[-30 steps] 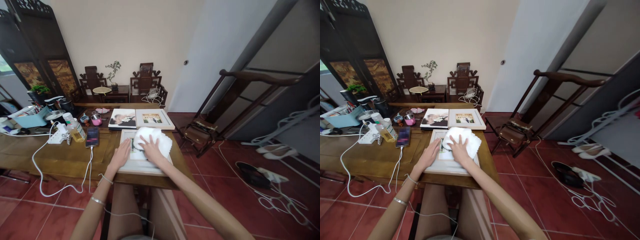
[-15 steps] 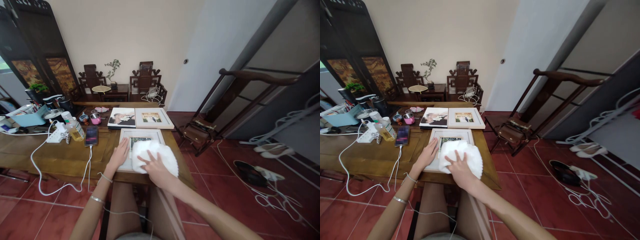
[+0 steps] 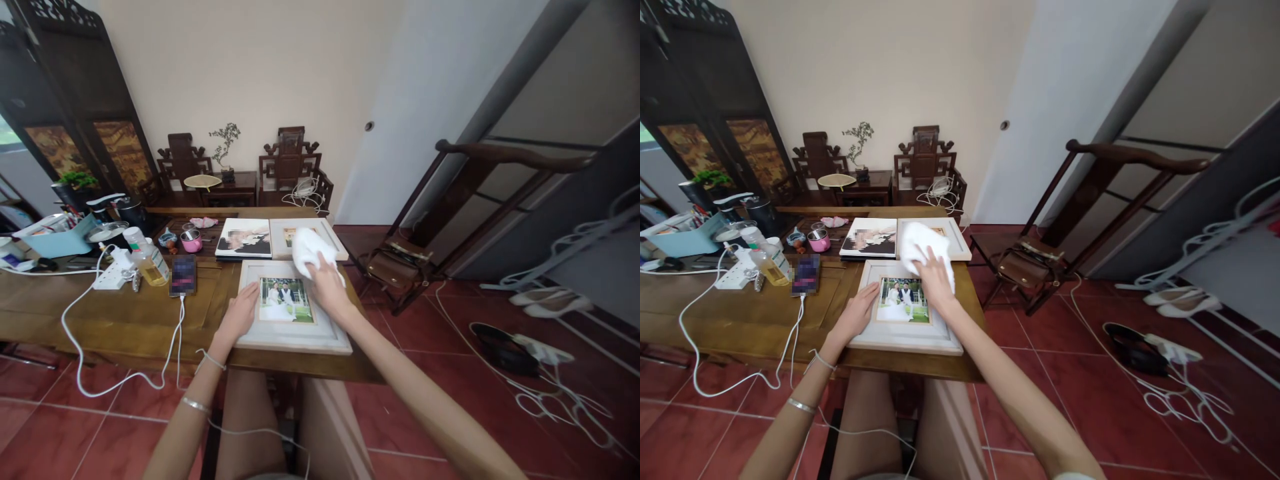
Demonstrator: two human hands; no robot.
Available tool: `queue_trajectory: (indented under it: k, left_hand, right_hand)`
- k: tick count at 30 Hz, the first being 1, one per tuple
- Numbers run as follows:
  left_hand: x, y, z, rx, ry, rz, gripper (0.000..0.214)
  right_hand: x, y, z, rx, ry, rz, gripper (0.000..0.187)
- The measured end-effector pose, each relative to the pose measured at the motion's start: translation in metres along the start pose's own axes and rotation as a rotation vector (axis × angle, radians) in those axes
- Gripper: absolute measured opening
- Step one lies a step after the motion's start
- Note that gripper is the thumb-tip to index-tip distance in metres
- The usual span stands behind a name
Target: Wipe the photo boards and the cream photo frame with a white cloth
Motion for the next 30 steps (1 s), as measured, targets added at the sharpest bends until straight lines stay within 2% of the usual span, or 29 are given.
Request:
queue_trajectory:
  k: [2,5,7,8,11,16,19,21,25,28,30]
  left_hand:
    - [-0.001,-0.001,0.001,-0.001,-0.004,-0.003,0.053]
    - [-0.004,-0.003,0.002,0.003,-0.026,0.016,0.059]
    - [-0.005,-0.004,0.002,-0.006,-0.048,0.023,0.062]
    - [-0.005,-0.004,0.002,-0.008,-0.058,0.023,0.063]
    - [-0.005,-0.004,0.003,0.004,-0.076,0.023,0.068]
    - [-0.002,-0.001,-0.002,-0.026,-0.075,0.04,0.072]
    - [0.0,0.001,-0.005,-0.027,-0.079,0.051,0.071]
    - [0.001,0.001,-0.006,-0.023,-0.079,0.06,0.07]
    - [0.0,0.001,-0.005,-0.018,-0.063,0.064,0.07]
    - [-0.001,0.0,-0.004,-0.035,-0.042,0.046,0.069]
    - [-0.001,0.0,-0.003,-0.043,-0.027,0.028,0.069]
  right_hand:
    - [0.005,0.03,-0.03,-0.172,0.019,0.025,0.061]
    - [0.028,0.051,-0.083,-0.443,0.045,-0.103,0.054]
    - [0.041,0.053,-0.102,-0.5,0.048,-0.174,0.051]
    - [0.045,0.053,-0.103,-0.492,0.046,-0.189,0.051]
    - [0.045,0.048,-0.083,-0.429,0.021,-0.216,0.053]
    - [0.025,0.026,-0.008,-0.278,-0.057,-0.284,0.054]
    - [0.013,0.002,0.017,-0.219,-0.092,-0.316,0.054]
    - [0.008,-0.02,0.013,-0.223,-0.093,-0.344,0.056]
    - [-0.008,-0.074,-0.019,-0.234,-0.026,-0.436,0.061]
    - [-0.027,-0.111,-0.041,-0.238,0.079,-0.521,0.066]
    - [-0.043,-0.122,-0.044,-0.222,0.142,-0.535,0.067]
Point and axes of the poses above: each hand's wrist, its own y-axis towards the middle knuckle, its own x-axis out of the palm, z = x × y, the point moved 8 cm from there along y, towards the middle knuckle, and after that the axes turned 9 degrees about -x, right-handed, at the moved point
